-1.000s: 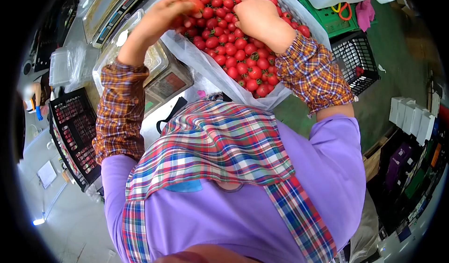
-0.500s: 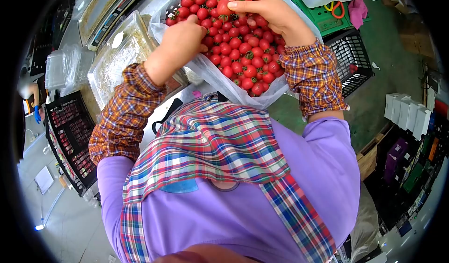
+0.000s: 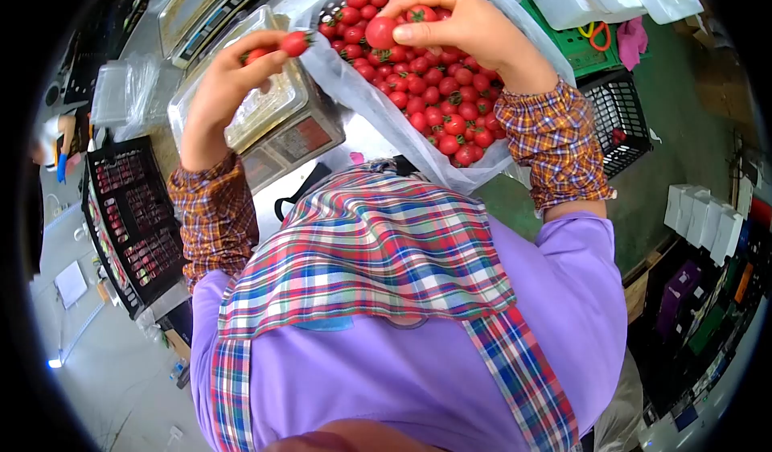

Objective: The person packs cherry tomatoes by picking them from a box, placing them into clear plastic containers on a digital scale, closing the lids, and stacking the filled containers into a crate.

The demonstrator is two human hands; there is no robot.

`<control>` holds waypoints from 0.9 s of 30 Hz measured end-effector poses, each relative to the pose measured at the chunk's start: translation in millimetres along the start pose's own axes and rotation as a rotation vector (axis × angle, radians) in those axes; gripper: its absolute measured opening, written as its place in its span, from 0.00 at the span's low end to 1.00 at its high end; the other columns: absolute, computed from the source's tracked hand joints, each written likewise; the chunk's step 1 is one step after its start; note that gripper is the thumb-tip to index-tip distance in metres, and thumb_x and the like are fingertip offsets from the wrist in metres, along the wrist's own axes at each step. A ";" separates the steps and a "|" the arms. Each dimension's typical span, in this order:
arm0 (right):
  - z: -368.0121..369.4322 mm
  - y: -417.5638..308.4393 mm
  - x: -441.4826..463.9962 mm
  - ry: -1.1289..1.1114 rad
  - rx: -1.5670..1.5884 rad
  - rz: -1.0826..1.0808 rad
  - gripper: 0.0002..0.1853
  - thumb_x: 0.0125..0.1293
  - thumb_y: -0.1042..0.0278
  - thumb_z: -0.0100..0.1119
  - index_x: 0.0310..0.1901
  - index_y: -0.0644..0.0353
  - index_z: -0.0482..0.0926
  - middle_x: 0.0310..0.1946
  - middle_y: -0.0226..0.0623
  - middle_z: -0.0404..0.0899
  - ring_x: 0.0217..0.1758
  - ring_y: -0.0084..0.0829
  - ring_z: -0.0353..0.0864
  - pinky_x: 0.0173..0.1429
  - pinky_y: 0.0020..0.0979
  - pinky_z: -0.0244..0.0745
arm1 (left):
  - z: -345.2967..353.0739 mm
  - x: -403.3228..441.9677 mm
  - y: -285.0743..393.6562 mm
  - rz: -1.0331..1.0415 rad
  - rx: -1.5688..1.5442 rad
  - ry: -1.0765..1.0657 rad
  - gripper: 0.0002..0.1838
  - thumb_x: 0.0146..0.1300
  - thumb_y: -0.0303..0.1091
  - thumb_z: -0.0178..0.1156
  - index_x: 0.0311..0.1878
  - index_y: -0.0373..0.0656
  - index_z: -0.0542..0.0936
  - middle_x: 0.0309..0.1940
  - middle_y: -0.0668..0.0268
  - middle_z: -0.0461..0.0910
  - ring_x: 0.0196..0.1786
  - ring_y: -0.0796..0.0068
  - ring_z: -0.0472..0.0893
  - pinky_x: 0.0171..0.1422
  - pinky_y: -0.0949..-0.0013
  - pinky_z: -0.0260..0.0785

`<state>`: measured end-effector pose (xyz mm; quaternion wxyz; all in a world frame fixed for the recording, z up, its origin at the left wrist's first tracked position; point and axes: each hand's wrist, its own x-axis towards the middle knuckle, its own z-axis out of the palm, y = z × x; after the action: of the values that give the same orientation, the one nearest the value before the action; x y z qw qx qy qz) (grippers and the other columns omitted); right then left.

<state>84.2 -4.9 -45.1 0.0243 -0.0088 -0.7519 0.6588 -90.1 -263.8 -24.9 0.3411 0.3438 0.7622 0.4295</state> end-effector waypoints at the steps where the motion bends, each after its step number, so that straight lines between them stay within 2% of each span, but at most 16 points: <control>1: 2.6 -6.7 5.3 -0.042 0.030 0.096 0.14 0.61 0.61 0.63 0.45 0.60 0.80 0.43 0.29 0.78 0.34 0.15 0.72 0.34 0.22 0.67 | -12.1 -13.2 -2.8 -0.030 -0.020 0.055 0.15 0.61 0.36 0.62 0.50 0.42 0.80 0.32 0.72 0.77 0.33 0.86 0.73 0.33 0.79 0.66; 2: 7.1 -12.8 14.3 -0.057 0.017 0.180 0.14 0.61 0.60 0.63 0.44 0.59 0.81 0.37 0.26 0.79 0.35 0.14 0.71 0.32 0.20 0.66 | -26.2 -23.4 -11.6 -0.069 -0.042 0.104 0.15 0.61 0.37 0.61 0.50 0.43 0.80 0.33 0.72 0.77 0.33 0.86 0.74 0.33 0.79 0.66; 3: 14.7 -16.5 27.8 -0.041 0.136 0.241 0.15 0.61 0.63 0.63 0.44 0.64 0.80 0.34 0.29 0.82 0.34 0.23 0.78 0.36 0.24 0.71 | -38.3 -32.3 -21.8 -0.107 -0.064 0.152 0.16 0.60 0.37 0.61 0.50 0.45 0.80 0.33 0.73 0.77 0.34 0.85 0.74 0.33 0.78 0.67; 5: 43.5 -47.2 49.6 -0.094 0.256 0.373 0.15 0.62 0.64 0.62 0.46 0.65 0.80 0.36 0.33 0.82 0.36 0.23 0.79 0.38 0.24 0.74 | -55.5 -44.6 -36.6 -0.209 -0.017 0.244 0.14 0.60 0.37 0.62 0.49 0.46 0.80 0.33 0.73 0.77 0.35 0.85 0.75 0.33 0.78 0.69; 7: 73.7 -14.4 84.2 -0.143 0.128 0.172 0.15 0.56 0.55 0.67 0.40 0.55 0.84 0.29 0.24 0.76 0.32 0.15 0.70 0.31 0.20 0.64 | -60.3 -51.2 -49.3 -0.282 -0.004 0.296 0.13 0.60 0.37 0.62 0.48 0.46 0.80 0.33 0.73 0.76 0.36 0.84 0.76 0.34 0.77 0.71; 9: 91.9 -11.4 104.2 -0.179 0.162 0.219 0.13 0.56 0.55 0.67 0.37 0.55 0.84 0.25 0.23 0.75 0.27 0.16 0.69 0.29 0.19 0.62 | -51.2 -36.5 -58.6 -0.348 -0.015 0.305 0.13 0.60 0.36 0.62 0.47 0.46 0.80 0.33 0.73 0.76 0.36 0.83 0.76 0.34 0.76 0.73; 13: 139.7 22.3 147.2 -0.265 0.252 0.237 0.17 0.58 0.60 0.64 0.46 0.60 0.80 0.36 0.31 0.80 0.34 0.19 0.74 0.31 0.23 0.70 | -43.3 -29.1 -76.0 -0.401 -0.081 0.331 0.18 0.61 0.35 0.62 0.53 0.40 0.76 0.38 0.67 0.76 0.37 0.78 0.77 0.37 0.71 0.80; 15: 143.7 18.1 143.0 -0.207 0.185 0.296 0.28 0.59 0.61 0.63 0.60 0.64 0.70 0.52 0.44 0.75 0.53 0.32 0.74 0.50 0.38 0.74 | -38.9 -31.9 -69.2 -0.354 -0.173 0.331 0.19 0.62 0.35 0.61 0.55 0.39 0.74 0.44 0.62 0.76 0.40 0.75 0.78 0.38 0.69 0.80; 17: 132.4 17.1 136.6 -0.176 0.222 0.258 0.30 0.59 0.59 0.63 0.61 0.63 0.69 0.57 0.47 0.70 0.61 0.35 0.69 0.60 0.43 0.69 | -34.6 -35.3 -63.6 -0.328 -0.189 0.346 0.20 0.64 0.35 0.59 0.57 0.38 0.73 0.50 0.59 0.75 0.43 0.72 0.79 0.40 0.68 0.80; 19: 103.7 12.1 125.8 -0.187 0.107 0.161 0.31 0.59 0.58 0.62 0.63 0.61 0.68 0.58 0.48 0.70 0.62 0.35 0.69 0.61 0.41 0.69 | -33.9 -36.3 -59.8 -0.320 -0.128 0.377 0.19 0.67 0.35 0.56 0.58 0.39 0.72 0.54 0.58 0.75 0.46 0.71 0.78 0.44 0.66 0.79; 20: 89.6 7.9 118.0 -0.121 0.047 0.125 0.23 0.61 0.63 0.61 0.57 0.61 0.74 0.56 0.43 0.74 0.59 0.33 0.73 0.59 0.36 0.71 | -34.0 -35.5 -57.0 -0.318 -0.004 0.414 0.18 0.67 0.35 0.56 0.57 0.38 0.73 0.51 0.59 0.77 0.42 0.73 0.80 0.41 0.69 0.78; 21: 71.8 20.9 119.7 -0.138 0.058 0.127 0.26 0.61 0.60 0.60 0.60 0.58 0.73 0.55 0.45 0.75 0.58 0.37 0.74 0.56 0.38 0.74 | -36.1 -33.1 -56.5 -0.302 0.042 0.417 0.17 0.66 0.34 0.57 0.56 0.38 0.75 0.48 0.59 0.78 0.41 0.73 0.81 0.39 0.70 0.78; 22: 59.0 14.3 114.8 -0.081 0.042 0.098 0.21 0.62 0.62 0.60 0.55 0.60 0.76 0.48 0.41 0.79 0.52 0.32 0.78 0.52 0.34 0.76 | -39.4 -30.0 -57.0 -0.285 0.085 0.417 0.16 0.65 0.33 0.58 0.54 0.37 0.76 0.46 0.58 0.80 0.39 0.74 0.81 0.37 0.71 0.78; 23: 31.3 5.7 93.4 -0.142 0.313 0.088 0.14 0.63 0.65 0.60 0.46 0.65 0.80 0.37 0.35 0.82 0.35 0.22 0.80 0.39 0.22 0.74 | -39.1 -26.0 -56.0 -0.267 0.127 0.415 0.15 0.64 0.32 0.58 0.52 0.37 0.78 0.43 0.58 0.81 0.37 0.74 0.82 0.36 0.72 0.78; 24: 9.3 1.7 82.4 -0.064 0.170 0.197 0.13 0.63 0.66 0.59 0.45 0.65 0.80 0.36 0.34 0.82 0.36 0.23 0.81 0.37 0.23 0.75 | -31.8 -20.9 -44.6 -0.216 0.183 0.421 0.13 0.64 0.32 0.58 0.49 0.36 0.80 0.35 0.61 0.83 0.33 0.77 0.82 0.34 0.75 0.76; 27: -30.5 8.7 50.4 0.161 0.058 0.256 0.10 0.63 0.66 0.59 0.41 0.61 0.81 0.32 0.34 0.82 0.33 0.21 0.81 0.36 0.20 0.73 | -4.5 2.8 -27.0 -0.072 0.110 0.255 0.11 0.62 0.31 0.60 0.45 0.37 0.81 0.31 0.64 0.82 0.29 0.81 0.79 0.32 0.77 0.72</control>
<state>35.1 28.8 -48.4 0.0008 -0.1567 -0.7210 0.6750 -101.5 -274.1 -47.7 0.2374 0.2768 0.8336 0.4149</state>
